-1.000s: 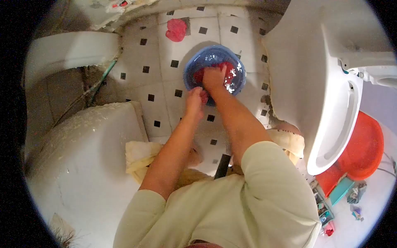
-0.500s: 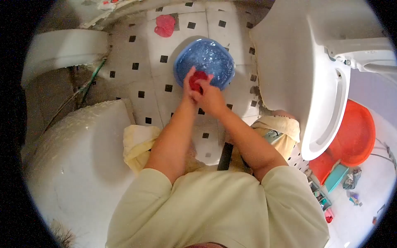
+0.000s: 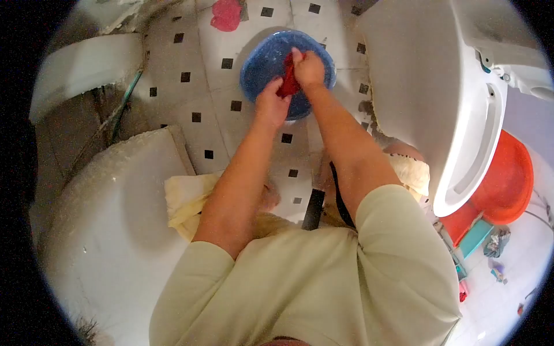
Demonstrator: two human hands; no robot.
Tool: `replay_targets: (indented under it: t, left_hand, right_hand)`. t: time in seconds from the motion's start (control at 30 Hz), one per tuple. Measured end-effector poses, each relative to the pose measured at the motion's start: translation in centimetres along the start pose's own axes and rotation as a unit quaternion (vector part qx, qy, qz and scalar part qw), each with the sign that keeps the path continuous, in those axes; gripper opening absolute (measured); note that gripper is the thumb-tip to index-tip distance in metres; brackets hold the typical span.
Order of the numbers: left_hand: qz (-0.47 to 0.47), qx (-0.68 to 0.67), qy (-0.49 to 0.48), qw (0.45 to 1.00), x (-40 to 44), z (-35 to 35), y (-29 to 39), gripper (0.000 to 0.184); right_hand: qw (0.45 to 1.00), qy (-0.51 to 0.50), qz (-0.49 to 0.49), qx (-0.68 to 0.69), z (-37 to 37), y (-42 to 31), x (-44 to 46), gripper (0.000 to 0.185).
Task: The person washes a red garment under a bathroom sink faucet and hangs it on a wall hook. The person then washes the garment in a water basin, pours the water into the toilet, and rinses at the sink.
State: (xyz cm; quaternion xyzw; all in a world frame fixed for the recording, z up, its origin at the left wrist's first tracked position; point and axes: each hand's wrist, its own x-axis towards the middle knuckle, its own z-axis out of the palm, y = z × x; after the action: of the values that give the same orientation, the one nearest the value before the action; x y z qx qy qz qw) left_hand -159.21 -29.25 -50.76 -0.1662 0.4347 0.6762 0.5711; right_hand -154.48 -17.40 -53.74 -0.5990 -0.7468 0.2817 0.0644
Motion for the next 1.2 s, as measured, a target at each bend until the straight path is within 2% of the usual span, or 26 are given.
replay_targets:
  t: [0.03, 0.07, 0.1, 0.13, 0.2, 0.23, 0.27, 0.3, 0.33, 0.37, 0.43, 0.47, 0.53, 0.57, 0.6, 0.63, 0.7, 0.8, 0.87, 0.9, 0.93, 1.03, 1.07, 1.13, 1.17, 1.2]
  left_hand:
    - [-0.043, -0.03, 0.038, 0.998, 0.4, -0.7, -0.4, 0.053]
    - [-0.085, -0.058, 0.075, 0.992, -0.9, 0.7, 1.4, 0.062]
    - [-0.126, -0.086, 0.109, 0.982, -1.5, 1.5, 2.6, 0.072]
    - [-0.171, -0.09, 0.045, 0.98, 0.5, -0.9, 1.1, 0.089]
    - [-0.193, -0.127, 0.016, 0.973, -0.1, -0.5, 1.8, 0.085]
    - [-0.207, -0.147, 0.001, 0.967, -0.4, -0.1, 2.0, 0.084]
    - [-0.161, -0.161, 0.009, 0.974, -0.7, 0.2, 2.1, 0.082]
    - [-0.116, -0.175, 0.016, 0.978, -0.9, 0.3, 2.1, 0.08]
    - [-0.096, -0.195, 0.005, 0.976, 0.3, -1.3, 1.3, 0.066]
    - [-0.082, -0.18, -0.024, 0.98, 0.4, -1.4, 1.8, 0.062]
    - [-0.054, -0.149, -0.077, 0.984, 0.0, -0.9, 2.8, 0.053]
    - [-0.077, -0.173, -0.018, 0.982, -0.2, -0.5, 2.9, 0.048]
    - [-0.051, -0.157, -0.104, 0.981, 0.9, -1.6, 0.5, 0.041]
    - [-0.038, -0.148, -0.144, 0.978, 1.0, -2.1, -0.5, 0.038]
    - [-0.094, -0.181, -0.105, 0.973, -0.6, -0.8, 1.3, 0.033]
    - [-0.092, -0.145, -0.056, 0.984, -0.2, -0.9, 1.1, 0.031]
    - [-0.089, -0.071, 0.048, 0.992, 0.8, -1.3, -0.1, 0.03]
    - [-0.047, -0.056, 0.069, 0.995, 0.4, -0.9, 0.0, 0.032]
    - [-0.055, -0.033, 0.094, 0.994, -0.8, -0.6, 0.6, 0.049]
    - [-0.095, -0.021, 0.116, 0.988, -0.9, -1.1, 0.8, 0.052]
    - [-0.135, -0.013, 0.134, 0.982, -0.9, -1.3, 1.1, 0.055]
    - [-0.22, -0.017, 0.139, 0.965, -1.0, -0.8, 1.5, 0.058]
    - [-0.243, -0.023, 0.133, 0.961, -1.2, -0.6, 1.6, 0.059]
    - [-0.172, -0.097, 0.049, 0.979, -0.7, -1.3, 1.3, 0.068]
    - [-0.138, -0.135, 0.007, 0.981, -0.1, -2.1, 0.8, 0.073]
    - [-0.106, -0.135, 0.016, 0.985, 1.5, -3.7, 0.2, 0.065]
  right_hand:
    - [0.997, -0.052, 0.055, 0.02, -0.2, 0.7, 0.7, 0.044]
    - [0.972, -0.09, 0.134, 0.172, -0.6, 1.0, 0.5, 0.037]
    - [0.916, -0.122, 0.207, 0.321, -0.8, 1.0, 0.2, 0.033]
    - [0.883, -0.157, 0.234, 0.375, -0.8, 1.0, -0.1, 0.032]
    - [0.803, -0.223, 0.284, 0.474, -2.1, 0.2, -2.0, 0.037]
    - [0.807, -0.239, 0.272, 0.467, -2.2, -0.5, -3.5, 0.041]
    - [0.794, -0.242, 0.256, 0.495, -3.4, -2.6, -5.9, 0.036]
    - [0.857, -0.242, 0.152, 0.429, -2.2, -2.1, -7.0, 0.029]
    - [0.907, -0.236, 0.07, 0.341, -3.0, -3.3, -8.4, 0.024]
    - [0.902, -0.259, 0.066, 0.339, -6.1, -6.5, -10.3, 0.019]
    - [0.951, -0.201, -0.13, 0.194, -5.0, -5.5, -12.6, 0.02]
    - [0.966, -0.15, -0.149, 0.146, -5.1, -6.1, -13.4, 0.021]
    - [0.98, -0.044, -0.186, 0.05, -5.2, -7.2, -14.5, 0.023]
    - [0.988, -0.025, -0.143, 0.054, -4.5, -6.6, -13.9, 0.025]
    - [0.993, -0.007, -0.098, 0.06, -2.9, -5.7, -12.3, 0.027]
    - [0.996, 0.016, -0.055, 0.068, -1.6, -5.3, -10.0, 0.029]
    - [0.995, -0.082, 0.052, 0.033, -2.0, -4.0, -5.8, 0.033]
    - [0.994, 0.032, -0.08, 0.065, 0.8, -1.1, -3.6, 0.034]
    - [0.99, 0.095, 0.013, 0.106, 3.4, 2.1, -1.2, 0.031]
    - [0.981, 0.128, 0.061, 0.129, 4.7, 3.5, -0.9, 0.031]
    - [0.991, 0.12, -0.063, 0.012, 5.0, 4.9, -1.4, 0.033]
    - [0.989, -0.117, 0.033, 0.081, 2.5, 3.1, -3.2, 0.027]
    - [0.953, -0.18, 0.105, 0.222, 2.7, 2.9, -4.2, 0.024]
    - [0.966, -0.177, 0.053, 0.181, 1.5, 1.2, -7.2, 0.022]
    - [0.955, -0.163, -0.01, 0.249, 0.0, -0.6, -9.3, 0.02]
    - [0.949, -0.19, -0.047, 0.247, -3.1, -3.4, -11.3, 0.019]
